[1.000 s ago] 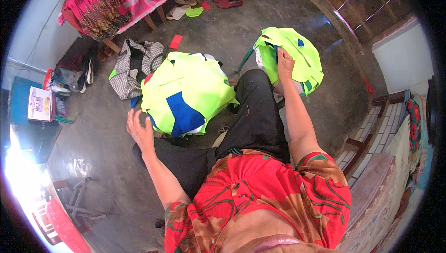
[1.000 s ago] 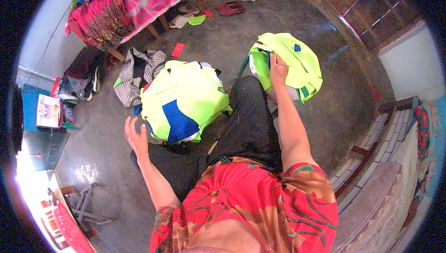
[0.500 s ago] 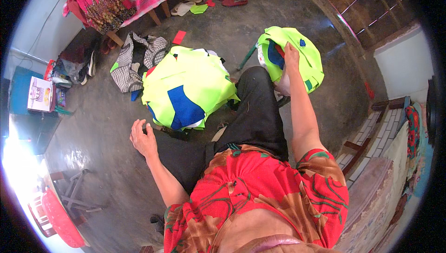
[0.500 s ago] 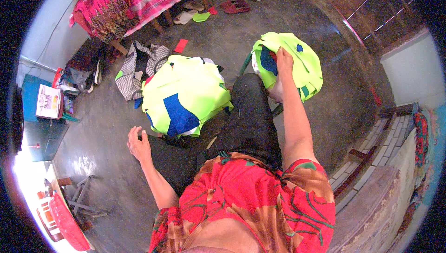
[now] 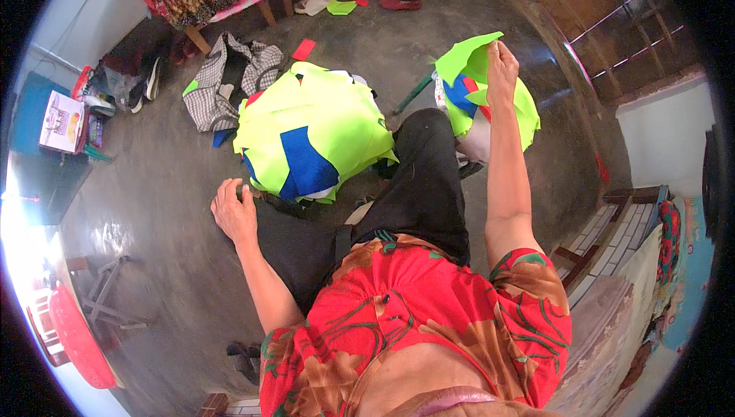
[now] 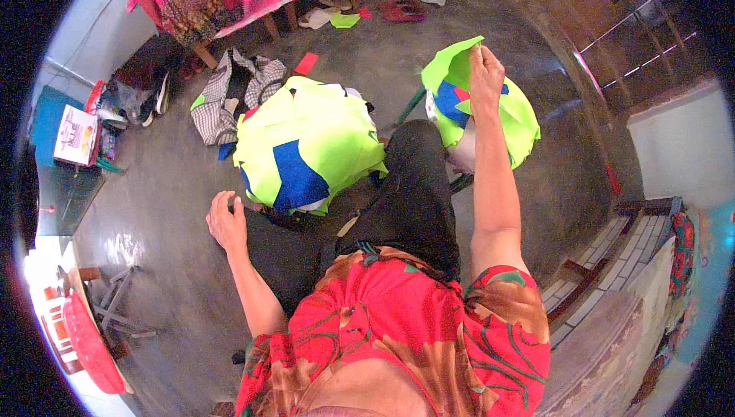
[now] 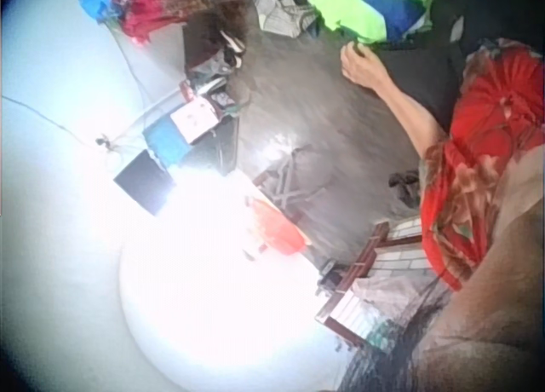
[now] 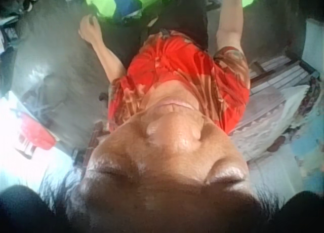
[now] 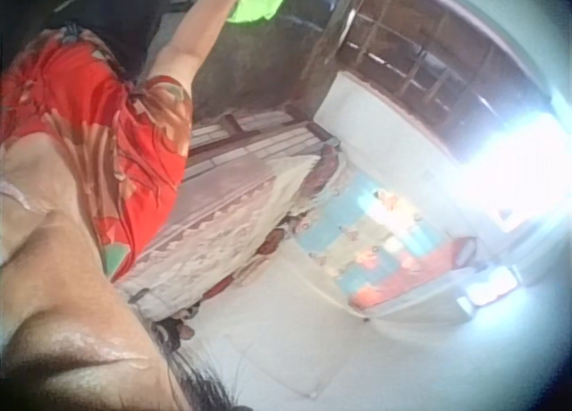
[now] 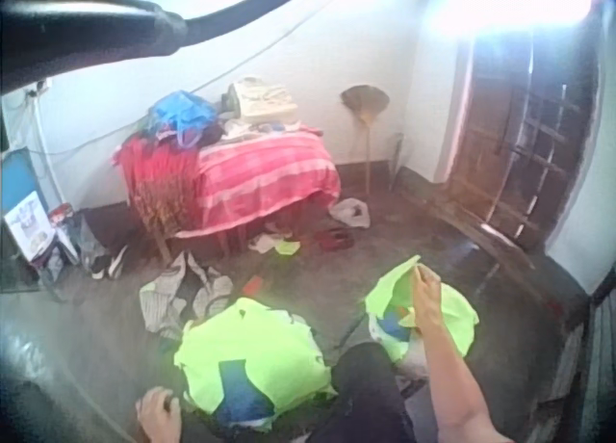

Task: The person assembles a colorful fabric cushion by layering and arranging various colored fabric pieces. They sit on the floor, handling the pieces with both hands, and place them onto a cushion base.

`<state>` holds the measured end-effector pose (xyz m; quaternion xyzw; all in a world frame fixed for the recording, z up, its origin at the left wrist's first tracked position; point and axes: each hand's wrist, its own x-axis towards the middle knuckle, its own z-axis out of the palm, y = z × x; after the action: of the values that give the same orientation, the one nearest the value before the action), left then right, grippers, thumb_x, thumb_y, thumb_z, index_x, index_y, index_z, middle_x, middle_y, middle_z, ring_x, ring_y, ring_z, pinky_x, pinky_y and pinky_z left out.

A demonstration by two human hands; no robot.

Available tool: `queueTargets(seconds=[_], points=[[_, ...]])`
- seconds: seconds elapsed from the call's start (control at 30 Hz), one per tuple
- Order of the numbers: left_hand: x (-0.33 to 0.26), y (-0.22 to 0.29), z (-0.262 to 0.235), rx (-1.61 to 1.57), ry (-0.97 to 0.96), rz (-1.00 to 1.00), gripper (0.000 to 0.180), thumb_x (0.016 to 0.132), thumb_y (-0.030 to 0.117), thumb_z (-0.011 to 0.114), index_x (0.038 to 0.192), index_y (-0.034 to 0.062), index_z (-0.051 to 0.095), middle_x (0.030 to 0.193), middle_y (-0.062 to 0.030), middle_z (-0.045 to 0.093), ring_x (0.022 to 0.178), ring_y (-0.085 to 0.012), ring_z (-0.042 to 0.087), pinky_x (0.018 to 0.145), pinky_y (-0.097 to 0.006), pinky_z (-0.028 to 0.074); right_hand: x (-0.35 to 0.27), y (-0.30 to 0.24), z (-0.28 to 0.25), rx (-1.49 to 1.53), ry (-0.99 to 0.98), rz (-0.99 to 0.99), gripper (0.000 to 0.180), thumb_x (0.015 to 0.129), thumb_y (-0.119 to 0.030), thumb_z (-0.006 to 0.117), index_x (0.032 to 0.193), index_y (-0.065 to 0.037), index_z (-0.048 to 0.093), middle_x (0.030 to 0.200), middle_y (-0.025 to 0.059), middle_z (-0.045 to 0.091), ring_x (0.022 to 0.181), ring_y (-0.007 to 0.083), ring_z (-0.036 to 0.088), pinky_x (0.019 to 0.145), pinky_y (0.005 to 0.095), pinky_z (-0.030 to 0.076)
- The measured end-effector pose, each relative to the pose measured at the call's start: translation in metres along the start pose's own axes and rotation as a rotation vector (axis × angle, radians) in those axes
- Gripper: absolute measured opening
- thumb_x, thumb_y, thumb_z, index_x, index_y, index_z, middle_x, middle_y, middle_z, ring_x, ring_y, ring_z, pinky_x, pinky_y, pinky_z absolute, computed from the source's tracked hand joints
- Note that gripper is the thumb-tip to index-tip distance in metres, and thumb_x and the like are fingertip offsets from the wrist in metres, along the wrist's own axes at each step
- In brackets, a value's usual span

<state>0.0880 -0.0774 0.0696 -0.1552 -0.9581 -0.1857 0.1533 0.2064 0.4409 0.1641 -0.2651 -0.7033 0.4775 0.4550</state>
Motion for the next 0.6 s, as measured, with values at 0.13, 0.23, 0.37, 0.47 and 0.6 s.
queueTargets(seconds=[0.13,0.23,0.37,0.47,0.6], points=[[0.001,0.001,0.001,0.000,-0.012,-0.001,0.020,0.081,0.015,0.065,0.100,0.0089,0.065,0.112,-0.0069,0.062,0.105,-0.0251,0.057,0.095,-0.040,0.040,-0.021,-0.013,0.012,-0.176,0.004,-0.103,0.027,0.096,-0.026,0.055,0.079,-0.004,0.057,0.064,-0.0047,0.041,0.061,0.0056,0.037,0.053,0.0262,0.033],[0.001,-0.001,0.002,0.010,-0.040,-0.010,0.022,0.082,0.019,0.065,0.102,0.0101,0.064,0.115,-0.0056,0.062,0.109,-0.0242,0.057,0.095,-0.040,0.040,-0.051,-0.017,0.030,-0.487,0.014,-0.209,0.025,0.096,-0.026,0.053,0.086,-0.004,0.060,0.064,0.0091,0.055,0.055,0.0150,0.048,0.055,0.0314,0.042],[0.002,0.002,0.001,0.026,-0.055,-0.025,0.021,0.082,0.020,0.064,0.102,0.0110,0.065,0.115,-0.0045,0.062,0.108,-0.0235,0.057,0.095,-0.039,0.040,-0.112,-0.036,0.055,-0.542,-0.249,-0.287,0.018,0.092,-0.025,0.058,0.089,-0.008,0.062,0.066,0.0174,0.057,0.054,0.0242,0.056,0.054,0.0339,0.045],[0.002,0.004,-0.001,0.034,-0.061,-0.022,0.021,0.083,0.020,0.063,0.102,0.0115,0.065,0.114,-0.0039,0.062,0.108,-0.0237,0.057,0.095,-0.039,0.040,-0.157,-0.036,0.072,-0.397,-0.391,-0.359,0.015,0.089,-0.022,0.062,0.087,-0.007,0.061,0.070,0.0132,0.060,0.061,0.0251,0.060,0.055,0.0338,0.046],[0.002,0.003,-0.002,0.041,-0.065,-0.007,0.021,0.083,0.020,0.063,0.102,0.0116,0.065,0.113,-0.0041,0.063,0.107,-0.0243,0.057,0.095,-0.038,0.040,-0.197,-0.012,0.079,-0.422,-0.475,-0.395,0.014,0.083,-0.023,0.065,0.078,-0.010,0.063,0.065,0.0118,0.061,0.059,0.0308,0.061,0.052,0.0402,0.047]])
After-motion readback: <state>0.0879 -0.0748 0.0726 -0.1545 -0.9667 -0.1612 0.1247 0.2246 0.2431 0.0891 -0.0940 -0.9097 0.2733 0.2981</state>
